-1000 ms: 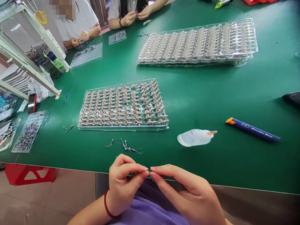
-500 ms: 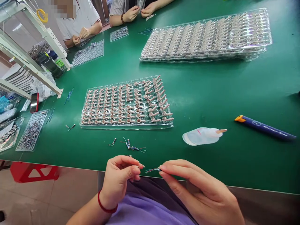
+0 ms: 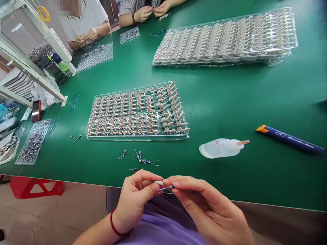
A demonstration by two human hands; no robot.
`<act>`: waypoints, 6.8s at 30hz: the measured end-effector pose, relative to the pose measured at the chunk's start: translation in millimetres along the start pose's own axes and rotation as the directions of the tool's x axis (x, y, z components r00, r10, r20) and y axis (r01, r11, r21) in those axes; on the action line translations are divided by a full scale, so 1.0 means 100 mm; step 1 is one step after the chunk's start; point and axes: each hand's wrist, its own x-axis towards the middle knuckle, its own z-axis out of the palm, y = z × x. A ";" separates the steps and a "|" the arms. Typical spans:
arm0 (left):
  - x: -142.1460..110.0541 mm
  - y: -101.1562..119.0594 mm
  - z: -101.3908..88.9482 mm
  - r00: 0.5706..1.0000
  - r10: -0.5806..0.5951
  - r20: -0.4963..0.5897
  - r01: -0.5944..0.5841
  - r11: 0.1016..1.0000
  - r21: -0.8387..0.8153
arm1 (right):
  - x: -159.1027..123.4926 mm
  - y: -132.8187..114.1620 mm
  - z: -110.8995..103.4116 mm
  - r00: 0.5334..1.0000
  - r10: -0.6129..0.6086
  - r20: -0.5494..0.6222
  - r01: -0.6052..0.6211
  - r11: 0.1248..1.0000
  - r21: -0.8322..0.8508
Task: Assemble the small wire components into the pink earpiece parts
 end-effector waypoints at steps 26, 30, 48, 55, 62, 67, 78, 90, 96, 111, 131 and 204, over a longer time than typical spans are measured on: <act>-0.06 0.04 -0.04 0.986 -0.160 -0.042 0.159 0.987 -0.024 | 0.04 0.03 -0.17 0.994 -0.103 0.038 0.109 0.963 -0.248; -0.05 0.03 -0.05 0.986 -0.159 -0.042 0.159 0.987 -0.024 | 0.04 0.03 -0.17 0.994 -0.097 0.043 0.105 0.964 -0.244; -0.05 0.01 -0.04 0.987 -0.161 -0.023 0.161 0.987 -0.023 | 0.08 -0.02 -0.19 0.973 -0.209 0.099 0.230 0.924 -0.306; -0.04 0.02 -0.01 0.983 -0.183 -0.021 0.182 0.983 -0.017 | 0.14 0.00 -0.21 0.971 -0.168 0.171 0.209 0.943 -0.259; -0.05 0.00 -0.01 0.979 -0.203 -0.012 0.203 0.978 0.038 | 0.15 0.01 -0.21 0.965 -0.137 0.224 0.192 0.951 -0.244; -0.05 -0.04 0.02 0.976 -0.216 0.001 0.216 0.975 0.043 | 0.15 -0.01 -0.21 0.970 -0.128 0.207 0.176 0.956 -0.233; -0.06 -0.06 -0.01 0.978 -0.207 0.030 0.206 0.978 0.044 | 0.16 -0.01 -0.27 0.964 -0.042 0.261 0.090 0.980 -0.175; -0.08 -0.08 0.02 0.984 -0.176 0.033 0.173 0.982 0.079 | 0.12 -0.01 -0.21 0.968 -0.074 0.240 0.116 0.979 -0.167; -0.09 -0.08 0.03 0.983 -0.184 0.028 0.180 0.978 0.102 | 0.11 -0.01 -0.19 0.975 -0.040 0.217 0.069 0.989 -0.130; -0.09 -0.08 0.03 0.984 -0.170 0.055 0.161 0.978 0.136 | 0.04 0.02 -0.15 0.990 0.064 0.128 -0.062 0.998 -0.017; 0.12 -0.17 -0.49 0.725 0.508 0.465 -0.519 -0.040 0.854 | 0.31 0.50 -0.71 0.907 0.088 -0.412 -0.331 0.754 -0.567; -0.22 -0.39 -0.31 0.947 -0.310 -0.084 0.320 0.935 0.153 | -0.02 0.37 -0.51 0.931 -0.151 -0.332 -0.061 0.833 -0.550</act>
